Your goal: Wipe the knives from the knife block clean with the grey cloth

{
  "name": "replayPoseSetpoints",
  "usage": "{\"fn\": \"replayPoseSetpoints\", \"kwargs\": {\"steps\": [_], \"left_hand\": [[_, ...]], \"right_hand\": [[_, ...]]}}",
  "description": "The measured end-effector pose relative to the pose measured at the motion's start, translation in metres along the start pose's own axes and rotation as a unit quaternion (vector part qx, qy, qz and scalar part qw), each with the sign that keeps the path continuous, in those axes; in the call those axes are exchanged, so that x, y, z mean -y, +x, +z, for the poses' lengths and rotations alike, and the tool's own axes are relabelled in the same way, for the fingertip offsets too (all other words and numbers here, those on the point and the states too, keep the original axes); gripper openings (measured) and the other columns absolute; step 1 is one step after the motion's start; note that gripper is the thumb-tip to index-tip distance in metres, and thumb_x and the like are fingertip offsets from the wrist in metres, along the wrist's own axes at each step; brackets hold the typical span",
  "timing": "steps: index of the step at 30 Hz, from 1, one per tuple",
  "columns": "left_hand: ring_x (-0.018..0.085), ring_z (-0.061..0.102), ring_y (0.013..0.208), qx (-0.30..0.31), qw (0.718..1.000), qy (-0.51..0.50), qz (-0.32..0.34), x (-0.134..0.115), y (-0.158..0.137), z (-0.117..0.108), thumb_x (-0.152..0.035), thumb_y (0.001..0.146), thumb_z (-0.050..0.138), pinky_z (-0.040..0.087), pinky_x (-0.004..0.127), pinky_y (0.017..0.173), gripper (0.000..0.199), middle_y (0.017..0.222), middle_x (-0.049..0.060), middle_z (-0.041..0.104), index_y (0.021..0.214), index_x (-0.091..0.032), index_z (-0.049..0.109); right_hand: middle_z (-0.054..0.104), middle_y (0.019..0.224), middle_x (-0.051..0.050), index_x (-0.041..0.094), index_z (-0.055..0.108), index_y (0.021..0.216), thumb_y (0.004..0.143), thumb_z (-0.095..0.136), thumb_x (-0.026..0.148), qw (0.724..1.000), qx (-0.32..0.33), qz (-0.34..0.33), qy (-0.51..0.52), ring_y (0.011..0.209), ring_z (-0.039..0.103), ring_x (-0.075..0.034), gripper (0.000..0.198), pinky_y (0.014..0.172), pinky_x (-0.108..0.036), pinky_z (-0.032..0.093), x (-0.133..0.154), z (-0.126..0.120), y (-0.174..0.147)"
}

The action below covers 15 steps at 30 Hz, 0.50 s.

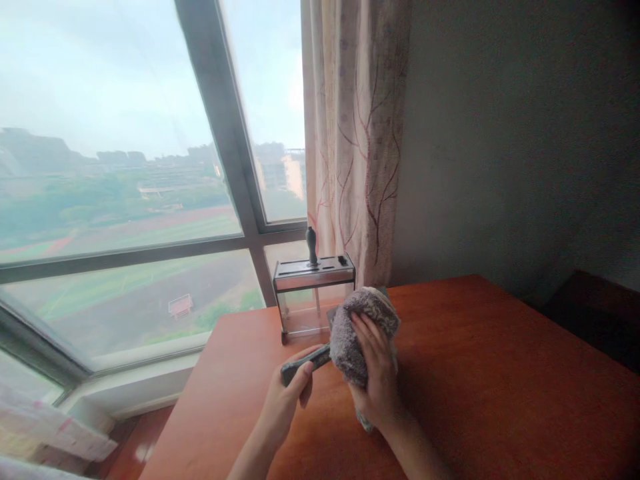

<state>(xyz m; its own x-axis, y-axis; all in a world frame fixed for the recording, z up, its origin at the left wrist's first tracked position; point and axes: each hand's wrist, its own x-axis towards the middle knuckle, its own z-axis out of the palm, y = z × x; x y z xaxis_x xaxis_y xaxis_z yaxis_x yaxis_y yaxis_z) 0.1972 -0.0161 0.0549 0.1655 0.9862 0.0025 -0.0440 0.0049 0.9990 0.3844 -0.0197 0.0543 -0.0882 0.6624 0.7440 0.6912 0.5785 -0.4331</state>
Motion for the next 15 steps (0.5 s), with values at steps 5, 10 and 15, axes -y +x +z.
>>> {"fn": "replayPoseSetpoints", "kwargs": {"steps": [5, 10, 15], "left_hand": [[0.008, 0.036, 0.045, -0.031, 0.999, -0.005, -0.020, -0.004, -0.001, 0.000, -0.056, 0.074, 0.063, 0.029, 0.020, 0.044, 0.056, 0.050, -0.004, 0.046, 0.106, -0.010, 0.067], [0.007, 0.033, 0.042, -0.010, 1.000, 0.019, -0.008, -0.003, -0.001, 0.001, -0.054, 0.077, 0.061, 0.024, 0.020, 0.045, 0.058, 0.045, -0.006, 0.044, 0.114, -0.009, 0.064], [0.008, 0.035, 0.042, 0.014, 0.999, 0.036, 0.000, -0.006, -0.003, -0.001, -0.049, 0.081, 0.058, 0.025, 0.022, 0.048, 0.059, 0.042, -0.006, 0.044, 0.122, -0.008, 0.059]], "right_hand": [[0.044, 0.142, -0.009, 0.017, 0.035, 0.139, 0.073, 0.050, 0.026, 0.988, 0.107, -0.110, 0.024, 0.133, 0.034, -0.029, 0.069, 0.110, -0.052, 0.025, 0.015, 0.000, -0.001], [0.048, 0.138, -0.009, 0.018, 0.038, 0.137, 0.071, 0.050, 0.028, 0.992, 0.083, -0.095, 0.025, 0.130, 0.038, -0.030, 0.068, 0.108, -0.051, 0.027, 0.007, -0.006, 0.003], [0.046, 0.140, -0.009, 0.017, 0.038, 0.137, 0.070, 0.048, 0.025, 0.999, 0.026, -0.034, 0.027, 0.131, 0.037, -0.031, 0.069, 0.108, -0.052, 0.028, -0.009, -0.013, 0.006]]}}
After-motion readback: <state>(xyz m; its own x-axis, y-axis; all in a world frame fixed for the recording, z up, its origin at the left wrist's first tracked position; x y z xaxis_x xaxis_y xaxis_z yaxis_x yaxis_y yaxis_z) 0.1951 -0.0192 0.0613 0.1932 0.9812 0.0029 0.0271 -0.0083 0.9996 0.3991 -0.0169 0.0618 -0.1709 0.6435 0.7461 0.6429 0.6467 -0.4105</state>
